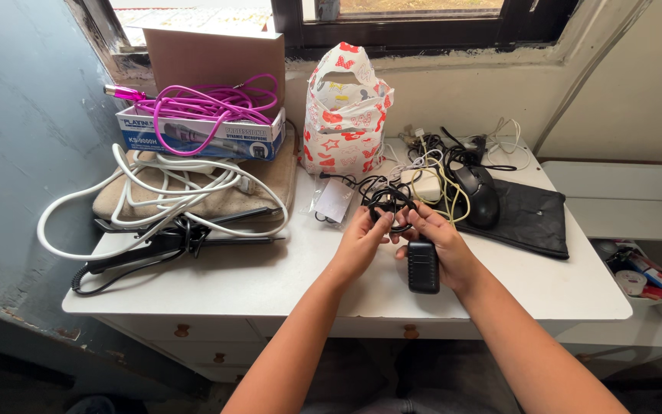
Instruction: The person untangles a black power adapter cable on a white table, then places it into a patterned plastic bag. They continue to gather other cables and small items from the table and put them into the bag.
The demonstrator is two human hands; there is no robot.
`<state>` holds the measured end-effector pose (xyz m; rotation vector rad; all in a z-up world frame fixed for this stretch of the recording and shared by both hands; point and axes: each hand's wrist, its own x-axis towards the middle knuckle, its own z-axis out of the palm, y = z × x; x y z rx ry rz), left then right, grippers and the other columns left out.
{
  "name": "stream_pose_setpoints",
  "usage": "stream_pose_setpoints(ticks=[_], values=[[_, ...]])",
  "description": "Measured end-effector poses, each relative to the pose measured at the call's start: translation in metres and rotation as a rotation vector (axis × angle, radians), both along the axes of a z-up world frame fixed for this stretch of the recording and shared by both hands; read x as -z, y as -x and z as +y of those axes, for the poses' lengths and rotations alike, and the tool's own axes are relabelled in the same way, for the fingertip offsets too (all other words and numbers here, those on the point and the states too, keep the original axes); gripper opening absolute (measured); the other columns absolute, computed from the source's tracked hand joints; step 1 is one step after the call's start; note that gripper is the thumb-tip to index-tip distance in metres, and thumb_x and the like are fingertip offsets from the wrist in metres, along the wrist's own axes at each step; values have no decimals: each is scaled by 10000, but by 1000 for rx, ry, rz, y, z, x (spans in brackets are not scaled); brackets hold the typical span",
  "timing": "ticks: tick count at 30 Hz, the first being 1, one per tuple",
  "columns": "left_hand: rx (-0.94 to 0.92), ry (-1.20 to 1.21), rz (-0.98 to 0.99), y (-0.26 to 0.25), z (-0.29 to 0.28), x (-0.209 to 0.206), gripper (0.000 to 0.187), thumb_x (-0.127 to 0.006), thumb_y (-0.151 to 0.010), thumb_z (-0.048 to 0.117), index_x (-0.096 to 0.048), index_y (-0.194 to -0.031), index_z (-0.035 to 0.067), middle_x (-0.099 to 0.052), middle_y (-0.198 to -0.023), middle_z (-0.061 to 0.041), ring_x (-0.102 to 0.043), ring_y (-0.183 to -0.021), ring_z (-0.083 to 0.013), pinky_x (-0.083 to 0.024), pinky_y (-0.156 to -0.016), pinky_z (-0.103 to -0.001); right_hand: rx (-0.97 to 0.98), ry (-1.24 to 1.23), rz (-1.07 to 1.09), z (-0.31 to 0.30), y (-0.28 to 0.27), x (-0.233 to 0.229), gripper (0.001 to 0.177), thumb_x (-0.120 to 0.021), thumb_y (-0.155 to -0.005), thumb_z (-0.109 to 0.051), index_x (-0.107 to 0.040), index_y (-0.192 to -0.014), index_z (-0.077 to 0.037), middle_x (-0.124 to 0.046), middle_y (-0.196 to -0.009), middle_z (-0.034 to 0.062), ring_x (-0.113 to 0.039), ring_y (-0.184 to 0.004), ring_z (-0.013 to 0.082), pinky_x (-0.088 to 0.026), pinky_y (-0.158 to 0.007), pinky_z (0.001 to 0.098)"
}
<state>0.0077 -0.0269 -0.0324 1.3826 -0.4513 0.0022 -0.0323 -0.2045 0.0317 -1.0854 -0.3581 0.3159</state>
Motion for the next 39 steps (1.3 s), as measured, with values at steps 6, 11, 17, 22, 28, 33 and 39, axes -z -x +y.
stream_pose_setpoints(ticks=[6, 11, 17, 22, 28, 33, 39], values=[[19, 63, 40, 7, 7, -6, 230, -627, -1009, 244, -637, -1128, 47, -684, -964, -23, -653, -821, -106, -557, -799, -281, -8, 24, 61, 0, -8, 7, 211, -536, -1051, -276, -551, -1027, -67, -617, -975, 51, -678, -886, 196, -603, -710, 345], [-48, 72, 86, 3, 7, -7, 252, -611, -1025, 279, -655, -1134, 56, -676, -957, -9, -631, -849, -85, -577, -820, -281, 24, 22, 91, 4, -5, 5, 195, -533, -1046, -258, -578, -1089, -74, -604, -959, 47, -660, -861, 190, -602, -723, 356], [60, 208, 138, -8, 14, 5, 355, -475, -1082, 391, -653, -1076, 83, -682, -967, 16, -631, -862, -83, -550, -828, -274, 12, 42, 106, 5, -4, 5, 269, -533, -1051, -296, -561, -1177, -61, -623, -1046, 58, -656, -914, 197, -585, -798, 369], [-44, 283, 149, -21, 21, 19, 330, -492, -1099, 394, -613, -966, 117, -643, -887, 22, -619, -831, -84, -542, -801, -289, -57, 123, 58, 2, -2, 3, 467, -564, -995, -288, -513, -1393, -49, -644, -1202, 101, -647, -1116, 221, -539, -973, 391], [-193, 256, 135, -19, 26, 16, 352, -447, -1096, 425, -581, -921, 149, -597, -846, 54, -590, -781, -63, -524, -762, -268, -89, 747, -163, -10, 17, -27, 764, -733, -847, -253, -387, -1526, -192, -622, -1292, 75, -592, -1203, 152, -468, -1023, 313], [-170, 248, 165, -15, 26, 11, 363, -436, -1100, 425, -575, -906, 152, -572, -827, 51, -584, -777, -60, -541, -748, -279, -130, 848, -254, -21, 18, -35, 761, -774, -807, -168, -443, -1492, -181, -636, -1264, 68, -598, -1132, 162, -507, -972, 325], [-201, 244, 96, -18, 25, 12, 322, -462, -1105, 373, -595, -955, 121, -606, -849, 33, -605, -747, -77, -524, -709, -258, -73, 135, 26, -44, 14, -39, 515, -602, -925, -179, -551, -1401, 11, -689, -1136, 171, -656, -1017, 246, -525, -924, 392]])
